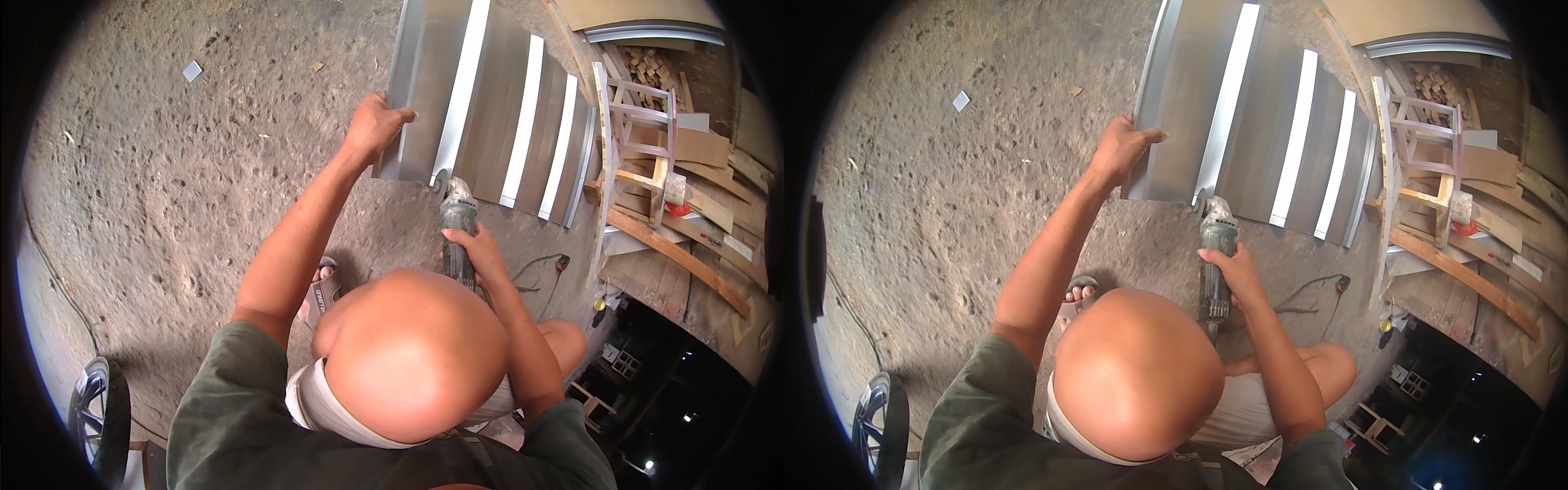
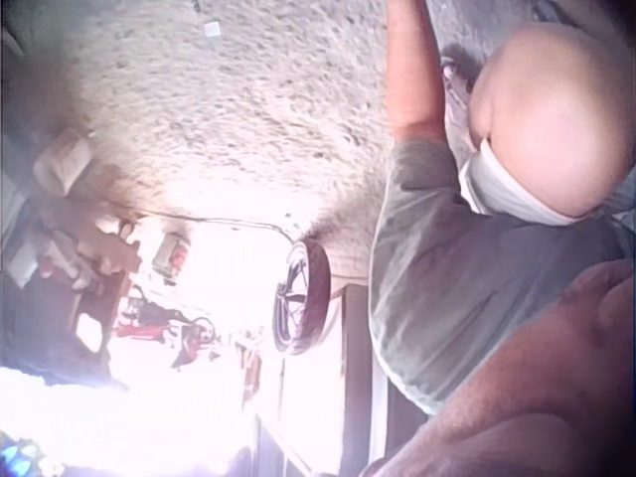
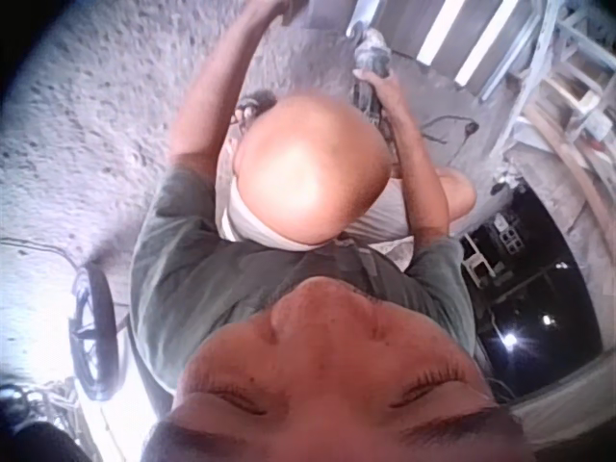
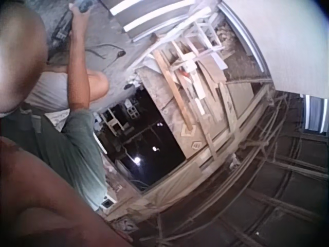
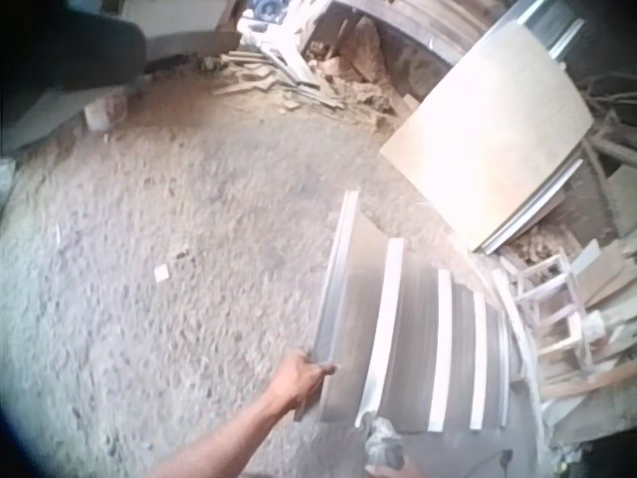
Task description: The person measures a corrugated metal sheet using a tape measure and a pencil, then cuts it along a marked line using an angle grinder.
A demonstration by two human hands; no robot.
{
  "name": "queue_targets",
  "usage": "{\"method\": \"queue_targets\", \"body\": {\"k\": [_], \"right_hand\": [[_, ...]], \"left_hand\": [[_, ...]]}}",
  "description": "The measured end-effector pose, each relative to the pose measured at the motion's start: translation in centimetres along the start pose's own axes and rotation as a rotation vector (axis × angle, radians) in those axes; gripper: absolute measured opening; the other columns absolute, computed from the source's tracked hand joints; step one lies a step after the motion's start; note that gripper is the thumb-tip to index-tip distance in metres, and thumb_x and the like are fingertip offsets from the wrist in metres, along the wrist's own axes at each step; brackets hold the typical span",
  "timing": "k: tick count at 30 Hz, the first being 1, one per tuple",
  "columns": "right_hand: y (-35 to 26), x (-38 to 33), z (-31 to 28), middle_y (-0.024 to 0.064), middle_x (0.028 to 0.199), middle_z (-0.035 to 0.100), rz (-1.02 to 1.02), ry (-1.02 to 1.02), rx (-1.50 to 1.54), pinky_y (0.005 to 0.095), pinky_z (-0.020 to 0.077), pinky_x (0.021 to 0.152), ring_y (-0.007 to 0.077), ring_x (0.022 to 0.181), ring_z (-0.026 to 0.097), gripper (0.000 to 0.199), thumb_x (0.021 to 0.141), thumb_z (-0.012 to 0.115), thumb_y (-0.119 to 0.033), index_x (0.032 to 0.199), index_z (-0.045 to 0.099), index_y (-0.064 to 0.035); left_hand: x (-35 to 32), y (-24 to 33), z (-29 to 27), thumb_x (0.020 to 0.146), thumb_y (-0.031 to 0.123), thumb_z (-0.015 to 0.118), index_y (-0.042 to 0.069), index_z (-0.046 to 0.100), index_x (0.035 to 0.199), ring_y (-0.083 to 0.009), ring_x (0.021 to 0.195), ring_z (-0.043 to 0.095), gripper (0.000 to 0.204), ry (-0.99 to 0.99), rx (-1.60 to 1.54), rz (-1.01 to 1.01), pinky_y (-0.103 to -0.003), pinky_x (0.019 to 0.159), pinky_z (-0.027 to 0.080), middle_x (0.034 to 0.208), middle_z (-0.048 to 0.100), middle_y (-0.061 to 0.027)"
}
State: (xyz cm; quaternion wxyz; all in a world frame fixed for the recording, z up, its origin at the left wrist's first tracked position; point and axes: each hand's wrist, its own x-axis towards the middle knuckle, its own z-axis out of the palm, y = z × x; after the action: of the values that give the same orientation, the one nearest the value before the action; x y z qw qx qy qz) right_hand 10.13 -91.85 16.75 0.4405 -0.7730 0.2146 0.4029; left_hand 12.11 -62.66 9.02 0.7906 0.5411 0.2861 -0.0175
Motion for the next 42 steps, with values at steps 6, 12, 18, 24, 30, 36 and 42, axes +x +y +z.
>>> {"method": "queue_targets", "body": {"k": [6,12,18,24,30,36,42], "right_hand": [[0.4,0.4,0.2,0.0142,0.095,0.065,-0.008,0.017,0.007,0.0369,0.0596,0.058,0.0232,0.069,0.070,0.060,0.081,0.084,-0.017,0.125,0.050,0.0041],[-0.3,-0.5,1.0,0.0141,0.097,0.066,-0.007,0.045,-0.060,0.0372,0.0593,0.058,0.0233,0.070,0.071,0.055,0.083,0.082,-0.017,0.126,0.052,0.0021],[0.4,-0.1,0.7,0.0125,0.097,0.065,-0.029,0.062,-0.045,0.0364,0.0595,0.059,0.0210,0.071,0.069,0.058,0.083,0.083,-0.017,0.126,0.051,0.0031],[0.4,-0.2,0.6,0.0126,0.099,0.064,-0.014,0.069,-0.065,0.0357,0.0608,0.061,0.0202,0.074,0.069,0.059,0.082,0.083,-0.017,0.126,0.050,0.0042],[0.7,-0.2,0.1,0.0126,0.097,0.064,-0.008,0.068,-0.064,0.0353,0.0608,0.060,0.0207,0.072,0.070,0.057,0.082,0.083,-0.016,0.125,0.051,0.0038],[0.7,-0.4,-0.1,0.0130,0.096,0.065,-0.007,0.064,-0.076,0.0355,0.0597,0.058,0.0210,0.069,0.070,0.056,0.082,0.083,-0.016,0.124,0.051,0.0036],[0.8,-0.4,-0.1,0.0134,0.097,0.066,-0.005,0.047,-0.067,0.0354,0.0591,0.058,0.0207,0.071,0.070,0.060,0.081,0.084,-0.017,0.126,0.050,0.0035]], "left_hand": [[-0.2,-0.2,0.1,0.087,0.016,0.076,-0.007,0.069,0.112,-0.0206,0.080,0.074,0.034,-0.025,-0.054,0.002,-0.035,0.078,0.058,0.096,0.076,-0.0167],[0.1,-1.5,1.3,0.084,0.009,0.073,-0.007,0.071,0.107,-0.0203,0.078,0.074,0.028,0.034,-0.154,0.033,-0.034,0.074,0.058,0.091,0.077,-0.0161],[-1.4,0.6,2.0,0.086,0.009,0.072,-0.008,0.070,0.107,-0.0194,0.080,0.073,0.027,-0.009,-0.194,0.066,-0.034,0.075,0.058,0.093,0.077,-0.0164],[-2.0,2.0,2.3,0.091,0.010,0.073,-0.008,0.066,0.113,-0.0198,0.084,0.074,0.030,-0.071,-0.214,0.038,-0.033,0.079,0.060,0.097,0.076,-0.0178],[-2.1,2.4,2.7,0.093,0.010,0.073,-0.010,0.063,0.113,-0.0208,0.083,0.074,0.030,-0.077,-0.241,0.026,-0.034,0.077,0.061,0.096,0.075,-0.0198],[-2.2,2.6,2.7,0.093,0.011,0.074,-0.011,0.063,0.109,-0.0213,0.081,0.073,0.030,-0.077,-0.246,0.027,-0.034,0.076,0.061,0.096,0.075,-0.0208],[-2.7,3.2,3.2,0.092,0.011,0.074,-0.012,0.064,0.109,-0.0209,0.081,0.073,0.030,-0.058,-0.236,0.036,-0.033,0.077,0.060,0.094,0.075,-0.0211]]}}
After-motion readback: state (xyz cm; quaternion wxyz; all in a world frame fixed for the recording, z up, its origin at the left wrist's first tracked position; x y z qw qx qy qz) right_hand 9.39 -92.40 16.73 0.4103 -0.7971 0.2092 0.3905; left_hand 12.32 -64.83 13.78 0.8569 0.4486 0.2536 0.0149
